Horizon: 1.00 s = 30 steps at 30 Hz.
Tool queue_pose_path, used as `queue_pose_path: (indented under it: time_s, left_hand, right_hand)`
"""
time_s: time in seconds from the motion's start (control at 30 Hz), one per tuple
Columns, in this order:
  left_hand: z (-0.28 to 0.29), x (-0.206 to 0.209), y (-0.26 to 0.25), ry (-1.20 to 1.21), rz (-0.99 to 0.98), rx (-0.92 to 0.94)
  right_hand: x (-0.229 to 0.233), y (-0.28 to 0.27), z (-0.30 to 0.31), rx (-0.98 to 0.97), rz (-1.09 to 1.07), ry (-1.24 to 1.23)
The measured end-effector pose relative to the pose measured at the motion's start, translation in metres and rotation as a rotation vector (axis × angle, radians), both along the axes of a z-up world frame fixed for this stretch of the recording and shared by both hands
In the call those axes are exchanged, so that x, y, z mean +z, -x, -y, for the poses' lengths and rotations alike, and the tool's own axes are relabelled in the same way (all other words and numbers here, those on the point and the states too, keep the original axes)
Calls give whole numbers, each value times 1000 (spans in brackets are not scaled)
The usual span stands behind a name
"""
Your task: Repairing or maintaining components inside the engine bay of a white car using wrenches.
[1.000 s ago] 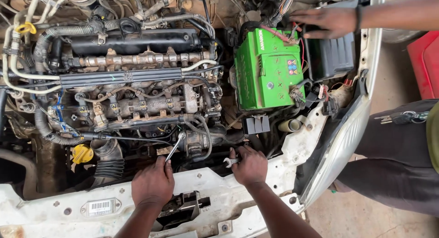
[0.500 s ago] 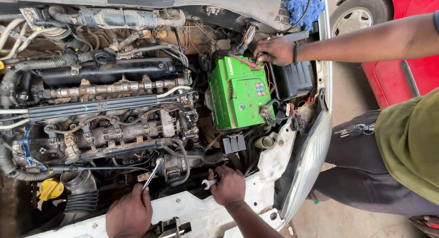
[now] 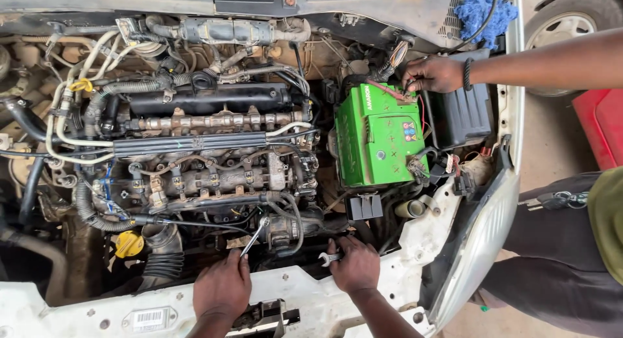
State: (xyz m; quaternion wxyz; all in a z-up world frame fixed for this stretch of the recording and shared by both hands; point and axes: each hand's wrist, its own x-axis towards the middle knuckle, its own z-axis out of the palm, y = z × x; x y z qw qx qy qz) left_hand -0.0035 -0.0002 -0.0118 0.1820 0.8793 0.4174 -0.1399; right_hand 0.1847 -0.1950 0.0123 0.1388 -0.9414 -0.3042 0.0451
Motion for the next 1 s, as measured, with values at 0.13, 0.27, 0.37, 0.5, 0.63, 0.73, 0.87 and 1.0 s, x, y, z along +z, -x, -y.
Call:
queue_pose_path:
  time_s: [0.13,0.27,0.37,0.5,0.63,0.73,0.87,1.0]
  left_hand:
    - [-3,27,-10,67,-164,-25]
    - [-3,23,-10,65,-184,-20]
    - [-3,24,-9,61,-194,-19]
    - [-3,20,-8,50,-194,-23]
    - [-3,20,-7,26,-169,-20]
    - [-3,23,-10,48,-187,-16]
    - [-3,21,-9,51,-193,-13]
    - [-3,21,-9,49,-207,-16]
  right_hand:
    - [3,0,0,-29,-23,34]
    - [3,0,0,-32,-34,19]
    - [4,1,-1,-43,-62,29]
    - [4,1,0,-37,-57,6]
    - [5,1,-1,-43,-74,26]
    - [6,1,-1,-43,-68,19]
    - [5,1,-1,-29,-39,-2]
    - [5,1,-1,-27,-36,-25]
